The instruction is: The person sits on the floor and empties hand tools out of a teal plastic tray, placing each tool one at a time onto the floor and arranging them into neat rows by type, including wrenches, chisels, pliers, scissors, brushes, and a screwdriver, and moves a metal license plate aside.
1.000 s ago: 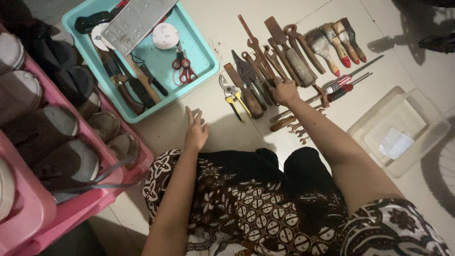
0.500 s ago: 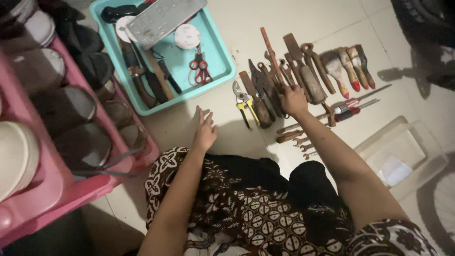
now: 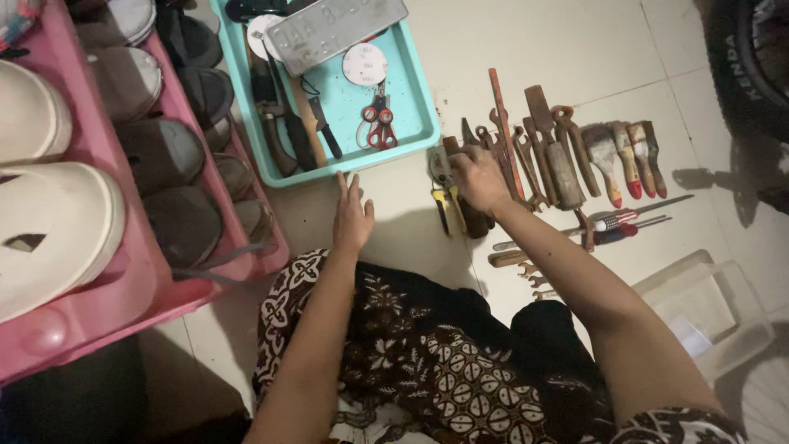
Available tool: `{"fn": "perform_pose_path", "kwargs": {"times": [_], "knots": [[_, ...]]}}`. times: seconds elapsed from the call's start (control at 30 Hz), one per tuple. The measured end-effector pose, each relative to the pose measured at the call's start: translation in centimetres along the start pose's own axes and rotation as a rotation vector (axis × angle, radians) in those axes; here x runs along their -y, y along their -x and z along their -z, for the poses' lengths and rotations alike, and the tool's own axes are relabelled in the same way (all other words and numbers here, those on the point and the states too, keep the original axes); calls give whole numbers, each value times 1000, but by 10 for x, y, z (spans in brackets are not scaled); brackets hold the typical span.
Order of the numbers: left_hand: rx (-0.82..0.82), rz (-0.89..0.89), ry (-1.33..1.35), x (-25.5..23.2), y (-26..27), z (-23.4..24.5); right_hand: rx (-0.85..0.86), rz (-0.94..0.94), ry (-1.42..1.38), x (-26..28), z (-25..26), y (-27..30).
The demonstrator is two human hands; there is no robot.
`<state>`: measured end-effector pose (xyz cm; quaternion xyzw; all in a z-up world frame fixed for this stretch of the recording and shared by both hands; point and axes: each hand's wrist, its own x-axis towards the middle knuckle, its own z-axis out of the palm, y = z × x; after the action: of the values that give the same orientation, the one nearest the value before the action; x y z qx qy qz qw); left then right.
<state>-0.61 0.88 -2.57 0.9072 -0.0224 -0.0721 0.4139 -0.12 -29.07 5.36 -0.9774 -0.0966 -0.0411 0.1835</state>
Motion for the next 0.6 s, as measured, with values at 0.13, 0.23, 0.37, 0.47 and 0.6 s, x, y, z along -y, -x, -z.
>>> {"fn": "perform_pose_path", "kwargs": {"times": [0.13,0.23,0.37,0.47,0.6], "knots": [[-116,-38,-19,-3,2,1,160,82,104,29,-3,-22],[-241,-60,12,1,2,-1,152,172,51,48,-18,-32],[-309,-90,130,3,-2,-5,73,322,84,73,-48,-48],[-268,-38,299,-2,-3,-8,82,382,89,92,-65,-61],[-278,-17,358,-4,-6,-7,175,368,6,113,-81,-78]]}}
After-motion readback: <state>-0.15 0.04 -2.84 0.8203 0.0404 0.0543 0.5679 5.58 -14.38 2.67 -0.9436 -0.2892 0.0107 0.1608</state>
